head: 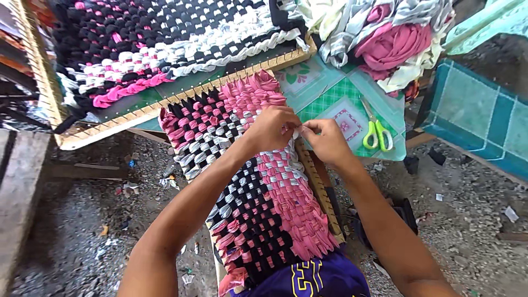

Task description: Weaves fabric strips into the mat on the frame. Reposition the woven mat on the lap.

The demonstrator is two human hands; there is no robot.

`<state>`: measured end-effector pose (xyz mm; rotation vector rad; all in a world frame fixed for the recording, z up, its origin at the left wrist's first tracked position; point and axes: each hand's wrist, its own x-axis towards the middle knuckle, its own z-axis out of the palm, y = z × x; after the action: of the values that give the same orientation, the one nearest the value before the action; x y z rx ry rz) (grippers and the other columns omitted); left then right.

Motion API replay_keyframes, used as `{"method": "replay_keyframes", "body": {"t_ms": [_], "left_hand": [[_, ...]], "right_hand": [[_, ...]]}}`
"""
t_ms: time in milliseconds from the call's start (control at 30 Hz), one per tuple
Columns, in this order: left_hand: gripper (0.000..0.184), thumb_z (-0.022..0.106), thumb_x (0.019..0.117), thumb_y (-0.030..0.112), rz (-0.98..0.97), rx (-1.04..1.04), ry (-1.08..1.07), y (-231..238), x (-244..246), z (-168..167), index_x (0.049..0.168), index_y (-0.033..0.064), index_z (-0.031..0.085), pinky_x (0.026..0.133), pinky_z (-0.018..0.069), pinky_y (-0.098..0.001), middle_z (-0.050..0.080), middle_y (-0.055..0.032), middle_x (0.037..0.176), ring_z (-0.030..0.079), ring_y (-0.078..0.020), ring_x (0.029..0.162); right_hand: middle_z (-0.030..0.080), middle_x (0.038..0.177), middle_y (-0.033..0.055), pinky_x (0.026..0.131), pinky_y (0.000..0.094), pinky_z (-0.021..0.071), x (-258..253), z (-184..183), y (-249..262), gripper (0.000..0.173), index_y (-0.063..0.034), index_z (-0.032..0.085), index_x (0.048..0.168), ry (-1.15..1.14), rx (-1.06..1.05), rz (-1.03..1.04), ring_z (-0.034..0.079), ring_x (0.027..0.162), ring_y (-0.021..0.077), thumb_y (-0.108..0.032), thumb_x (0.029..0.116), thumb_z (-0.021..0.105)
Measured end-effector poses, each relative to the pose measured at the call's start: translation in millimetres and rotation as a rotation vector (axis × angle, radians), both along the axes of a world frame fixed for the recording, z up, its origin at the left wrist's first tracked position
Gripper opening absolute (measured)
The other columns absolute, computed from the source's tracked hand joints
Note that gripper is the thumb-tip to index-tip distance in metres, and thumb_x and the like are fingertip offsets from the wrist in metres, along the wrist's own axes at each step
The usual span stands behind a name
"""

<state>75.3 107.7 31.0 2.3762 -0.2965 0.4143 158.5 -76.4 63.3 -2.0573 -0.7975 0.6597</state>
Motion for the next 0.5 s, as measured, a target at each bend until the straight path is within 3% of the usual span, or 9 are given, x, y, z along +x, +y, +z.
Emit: {"method": "replay_keyframes", "body": {"t_ms": [133, 300, 400, 500], "left_hand": [[0.009, 0.071, 0.0871, 0.006, 0.046, -0.177, -0.157, -3.2, -4.1, -18.4, 0.090, 0.0063, 0.079, 0.077, 0.0585, -0.0347, 0.074, -0.0062, 0.089, 0.069, -0.0135, 0.084], [0.005, 0.073, 0.0874, 0.004, 0.033, -0.352, -0.167, 2.6, -10.2, -19.1, 0.086, 0.0044, 0.078, 0.079, 0.0588, -0.0313, 0.077, -0.0061, 0.092, 0.071, -0.0108, 0.086], [0.007, 0.070, 0.0888, 0.004, 0.014, -0.353, -0.137, 7.2, -10.8, -18.5, 0.090, 0.0033, 0.077, 0.078, 0.0576, -0.0317, 0.076, -0.0058, 0.092, 0.070, -0.0105, 0.085], [0.008, 0.065, 0.0911, 0.002, -0.020, -0.292, -0.139, 5.8, -11.9, -17.9, 0.094, 0.0009, 0.073, 0.074, 0.0538, -0.0289, 0.072, -0.0082, 0.095, 0.065, -0.0117, 0.083]], "right_hand": [[0.067, 0.077, 0.0049, 0.057, 0.0334, 0.0509, -10.3, -3.0, -17.1, 0.019, -0.0100, 0.073, 0.099, -0.149, 0.065, -0.074, 0.060, 0.063, 0.0145, -0.027, 0.1011, 0.067], [0.074, 0.084, 0.0016, 0.070, 0.0278, 0.0575, 0.9, -30.4, -9.0, 0.016, -0.0082, 0.078, 0.097, -0.033, 0.257, -0.062, 0.068, 0.074, 0.0085, -0.024, 0.0937, 0.076], [0.074, 0.088, 0.0040, 0.071, 0.0268, 0.0577, -0.2, -29.8, -7.1, 0.014, -0.0047, 0.078, 0.101, 0.155, 0.329, -0.081, 0.068, 0.078, 0.0098, -0.017, 0.0946, 0.075], [0.075, 0.091, 0.0049, 0.077, 0.0287, 0.0601, 1.6, -28.7, -11.4, 0.012, -0.0034, 0.078, 0.101, 0.194, 0.328, -0.061, 0.070, 0.082, 0.0112, -0.013, 0.0945, 0.075]]}}
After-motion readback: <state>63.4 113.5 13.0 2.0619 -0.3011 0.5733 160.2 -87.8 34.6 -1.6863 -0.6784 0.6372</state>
